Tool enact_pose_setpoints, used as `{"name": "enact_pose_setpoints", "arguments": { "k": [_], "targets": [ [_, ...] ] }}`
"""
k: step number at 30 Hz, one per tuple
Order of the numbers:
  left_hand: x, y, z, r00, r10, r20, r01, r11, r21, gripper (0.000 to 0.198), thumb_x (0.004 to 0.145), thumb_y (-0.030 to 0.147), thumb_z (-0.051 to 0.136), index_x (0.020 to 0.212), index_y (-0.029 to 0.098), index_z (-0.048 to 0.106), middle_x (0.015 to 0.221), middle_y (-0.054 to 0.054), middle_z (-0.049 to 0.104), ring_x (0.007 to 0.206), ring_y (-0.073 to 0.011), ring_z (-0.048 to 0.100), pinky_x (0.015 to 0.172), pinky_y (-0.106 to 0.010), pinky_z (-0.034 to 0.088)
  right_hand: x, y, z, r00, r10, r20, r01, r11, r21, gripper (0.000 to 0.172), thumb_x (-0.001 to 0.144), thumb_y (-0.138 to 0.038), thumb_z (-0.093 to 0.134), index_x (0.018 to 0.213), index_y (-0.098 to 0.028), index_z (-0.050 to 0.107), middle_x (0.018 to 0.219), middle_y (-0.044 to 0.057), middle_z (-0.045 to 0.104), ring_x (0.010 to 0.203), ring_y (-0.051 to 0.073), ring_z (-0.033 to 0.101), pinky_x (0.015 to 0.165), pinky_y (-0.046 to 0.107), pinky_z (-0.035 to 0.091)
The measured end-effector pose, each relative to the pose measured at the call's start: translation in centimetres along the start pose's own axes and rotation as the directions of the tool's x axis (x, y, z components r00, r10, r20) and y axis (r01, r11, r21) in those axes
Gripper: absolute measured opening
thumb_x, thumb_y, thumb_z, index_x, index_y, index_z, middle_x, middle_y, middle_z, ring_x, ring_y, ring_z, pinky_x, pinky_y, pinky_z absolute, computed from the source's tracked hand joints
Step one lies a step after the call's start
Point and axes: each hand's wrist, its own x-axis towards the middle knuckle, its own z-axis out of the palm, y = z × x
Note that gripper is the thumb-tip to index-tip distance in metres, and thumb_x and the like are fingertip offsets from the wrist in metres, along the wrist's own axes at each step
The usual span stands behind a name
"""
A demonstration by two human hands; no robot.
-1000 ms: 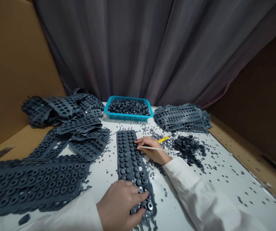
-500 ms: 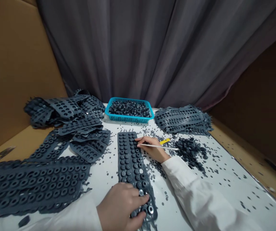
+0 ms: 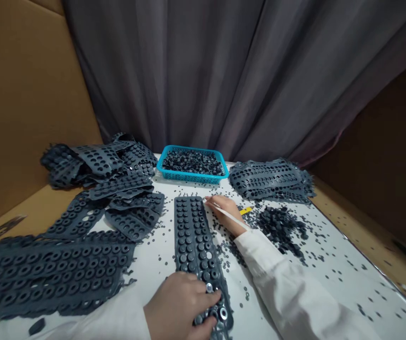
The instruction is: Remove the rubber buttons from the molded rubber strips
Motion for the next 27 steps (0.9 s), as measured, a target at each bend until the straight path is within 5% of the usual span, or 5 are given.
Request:
{"name": "enact_pose_setpoints", "arguments": {
  "k": [3,9,16,21,27],
  "targets": [
    [0.0,-0.1,0.2,1.000,0.011,0.000,-0.011,1.000,0.006,0.040,0.073,0.036,0.062,0.111,0.027,0.060,0.076,0.001,0.067,0.066,-0.0181,0.061,0.060,-0.028,0.046,0.4,0.1,-0.2,0.997,0.066,-0.033,-0.063,0.994,0.092,0.013,0.085,-0.029,0.055,0.077,-0.020,0.061,0.090,0.008,0.071,0.084,0.022,0.066,0.072,0.032,0.050],
    [-0.1,-0.6,1.0,1.000,0.019,-0.019,-0.018,1.000,0.026,0.041,0.074,0.041,0.061,0.112,0.028,0.060,0.074,0.001,0.067,0.067,-0.0182,0.061,0.060,-0.027,0.045,0.2,-0.9,0.1,0.993,0.073,0.094,-0.103,0.924,0.367,0.013,0.079,-0.028,0.064,0.071,-0.018,0.061,0.090,0.010,0.071,0.089,0.023,0.066,0.078,0.035,0.050],
    [-0.1,-0.7,1.1,0.999,0.022,-0.034,-0.021,0.999,0.031,0.040,0.074,0.043,0.062,0.111,0.029,0.059,0.074,0.002,0.067,0.066,-0.0177,0.061,0.060,-0.027,0.045,0.3,-0.3,0.6,0.995,0.024,0.100,-0.048,0.968,0.247,0.012,0.082,-0.028,0.059,0.073,-0.020,0.061,0.090,0.008,0.071,0.086,0.021,0.067,0.075,0.032,0.050],
    [-0.2,-0.7,1.2,0.998,0.027,-0.052,-0.026,0.999,0.030,0.041,0.073,0.043,0.062,0.111,0.029,0.059,0.075,0.002,0.067,0.066,-0.0180,0.061,0.059,-0.028,0.045,1.3,0.7,0.4,0.998,0.069,-0.003,-0.068,0.995,0.067,0.015,0.084,-0.027,0.054,0.072,-0.020,0.060,0.086,0.008,0.071,0.076,0.023,0.066,0.068,0.032,0.049],
    [-0.2,-0.8,1.3,1.000,0.012,-0.027,-0.011,1.000,0.018,0.042,0.074,0.043,0.061,0.114,0.030,0.058,0.077,0.002,0.067,0.069,-0.0182,0.061,0.061,-0.028,0.045,1.4,0.2,0.1,0.996,0.070,0.060,-0.083,0.965,0.251,0.010,0.081,-0.025,0.060,0.073,-0.019,0.060,0.090,0.008,0.071,0.090,0.023,0.066,0.077,0.032,0.050]
  ]
}}
